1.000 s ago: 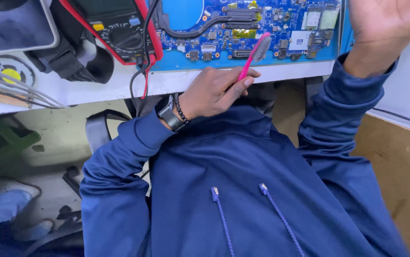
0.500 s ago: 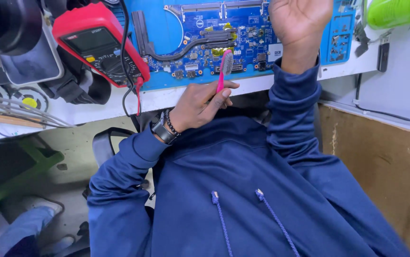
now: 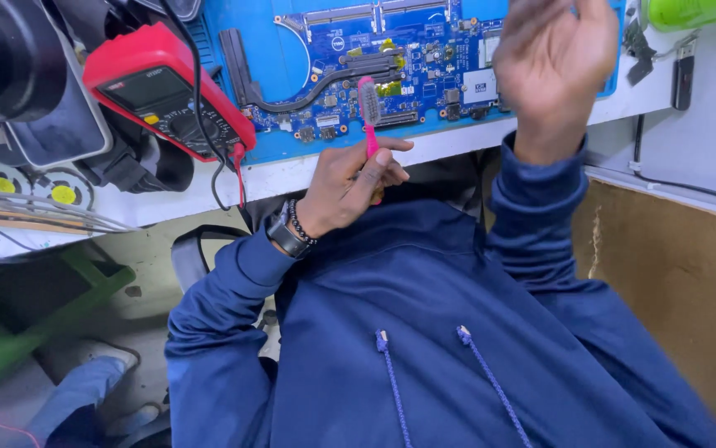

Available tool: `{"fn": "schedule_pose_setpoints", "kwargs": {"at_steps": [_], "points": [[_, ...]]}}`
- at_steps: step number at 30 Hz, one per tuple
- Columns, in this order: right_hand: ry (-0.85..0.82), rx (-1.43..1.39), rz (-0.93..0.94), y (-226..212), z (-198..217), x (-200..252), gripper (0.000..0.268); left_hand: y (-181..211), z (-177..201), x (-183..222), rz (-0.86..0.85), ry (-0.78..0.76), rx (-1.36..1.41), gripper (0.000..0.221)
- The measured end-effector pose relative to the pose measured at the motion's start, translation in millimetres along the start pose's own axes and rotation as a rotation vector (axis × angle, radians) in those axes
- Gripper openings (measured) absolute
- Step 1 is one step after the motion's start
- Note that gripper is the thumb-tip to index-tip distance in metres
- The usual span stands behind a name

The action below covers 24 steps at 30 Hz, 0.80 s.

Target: The person cleans a laptop motherboard on a repair bench, scrubbing its surface with a toothbrush while pouring water from a plastic bottle over the board. They lift and reposition the board to brush different areas, then set it down and use tweezers on its components.

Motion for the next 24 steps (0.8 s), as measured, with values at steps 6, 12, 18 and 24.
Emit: {"fn": "schedule_pose_setpoints", "kwargs": {"at_steps": [6,12,18,24], "points": [[0.191,1.156,0.330,82,-69,72,0.046,58,14,-17,-0.150,0.175,-0.096,0.046],[-0.034,1.874,0.274,134,-76,81,0.023,47,-2,-28,-0.004,0.129,-0.179,0.058],[-0.084,1.861,0.457,73,-97,83,0.014,23,4,-3,-0.323,0.318,-0.824,0.050],[-0.100,2.301,0.493,38,-105,111,0.010,10,20,-2,-0.243,0.258,-0.993,0.012]]}}
Point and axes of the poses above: each hand's wrist, its own x-axis away from the middle knuckle, its own z-axis out of the back of the hand, y = z × x, the point moved 10 cm from there along -x, towards the middle knuckle, and after that the axes turned 14 degrees about -x, right-handed, at the moved point
